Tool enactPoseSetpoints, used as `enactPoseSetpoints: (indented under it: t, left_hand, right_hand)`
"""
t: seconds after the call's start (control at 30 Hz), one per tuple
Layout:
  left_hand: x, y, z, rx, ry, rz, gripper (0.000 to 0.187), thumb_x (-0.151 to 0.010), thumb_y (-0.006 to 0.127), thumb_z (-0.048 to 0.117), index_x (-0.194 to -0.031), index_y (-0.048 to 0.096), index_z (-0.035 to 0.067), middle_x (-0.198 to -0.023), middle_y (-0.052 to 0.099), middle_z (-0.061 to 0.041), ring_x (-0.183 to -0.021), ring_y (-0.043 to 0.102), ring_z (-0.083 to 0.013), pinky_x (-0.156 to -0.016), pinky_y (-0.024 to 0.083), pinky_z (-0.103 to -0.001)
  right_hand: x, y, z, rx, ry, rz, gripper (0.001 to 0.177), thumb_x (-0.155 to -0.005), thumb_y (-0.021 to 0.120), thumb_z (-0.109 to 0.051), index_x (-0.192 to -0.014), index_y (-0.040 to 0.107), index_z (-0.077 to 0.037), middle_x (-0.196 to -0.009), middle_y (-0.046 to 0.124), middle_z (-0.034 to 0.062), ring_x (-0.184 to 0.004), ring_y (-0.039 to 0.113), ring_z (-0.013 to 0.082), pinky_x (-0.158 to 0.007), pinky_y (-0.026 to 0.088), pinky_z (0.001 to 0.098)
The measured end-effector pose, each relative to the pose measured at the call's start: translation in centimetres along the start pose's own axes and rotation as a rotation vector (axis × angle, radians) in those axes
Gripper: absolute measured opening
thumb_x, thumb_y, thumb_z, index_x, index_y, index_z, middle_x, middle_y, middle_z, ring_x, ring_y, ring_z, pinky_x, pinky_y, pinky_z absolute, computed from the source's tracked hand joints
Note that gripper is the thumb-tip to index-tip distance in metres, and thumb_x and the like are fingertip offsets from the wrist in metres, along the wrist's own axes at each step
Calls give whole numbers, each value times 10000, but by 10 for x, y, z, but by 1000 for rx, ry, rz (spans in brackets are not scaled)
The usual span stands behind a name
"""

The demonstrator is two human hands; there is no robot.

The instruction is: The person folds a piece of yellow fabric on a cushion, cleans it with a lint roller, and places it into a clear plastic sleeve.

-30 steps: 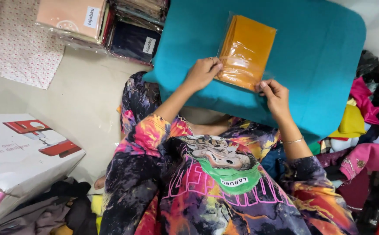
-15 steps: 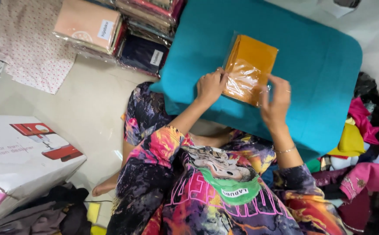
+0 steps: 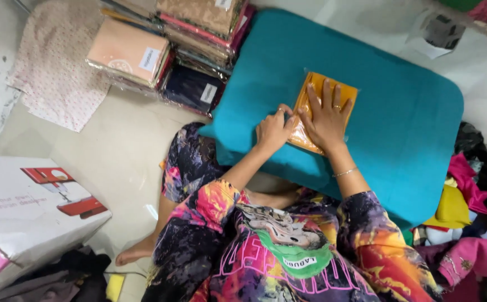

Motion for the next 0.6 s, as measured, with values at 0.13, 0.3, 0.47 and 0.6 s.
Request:
enactPoseSetpoints:
  t: [0.13,0.3,0.47,0.6]
  left_hand:
    - [-6,3,-2,9,-59,3,246,-986,512,470,-1171,559,314,-949,784,-140,-1056,729,-398,-923,575,-555]
    - [-7,7,-3,23,-36,36,196,-951,499,466,-1106,532,352,-921,790,-19,-1002,760,-325,-851,602,-499]
    - [1,14,20,-264,333,456,341,-929,606,363,-1227,532,216,-1114,617,-92,-973,692,-367,-750,618,-514]
    - [17,38,58,-299,884,705,499,-1016,528,370,-1452,486,130,-1479,484,-155,-1376,522,-358,-1121,485,-488]
  right_hand:
    - [-2,-8,-4,28,27,-96,663,-1074,313,-649,-1657,279,-335,-1714,147,122,-1558,21,394,-1122,62,766]
    - [-3,-4,0,27,59,-129,670,-1060,324,-637,-1660,269,-344,-1717,145,142,-1551,62,444,-1107,69,785]
    - [-2,-1,2,26,59,-183,710,-1031,236,-659,-1668,224,-346,-1727,97,134,-1561,24,430,-1118,50,764]
    - [-9,-17,-16,76,148,-279,590,-1095,332,-487,-1661,228,-356,-1735,126,130,-1579,80,427,-1165,50,737]
Point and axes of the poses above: each hand's wrist, its own x-axis away from the middle knuckle, its own y-axis out of the palm, z = x × y, the point moved 5 cm from there along -x, towards the middle knuckle
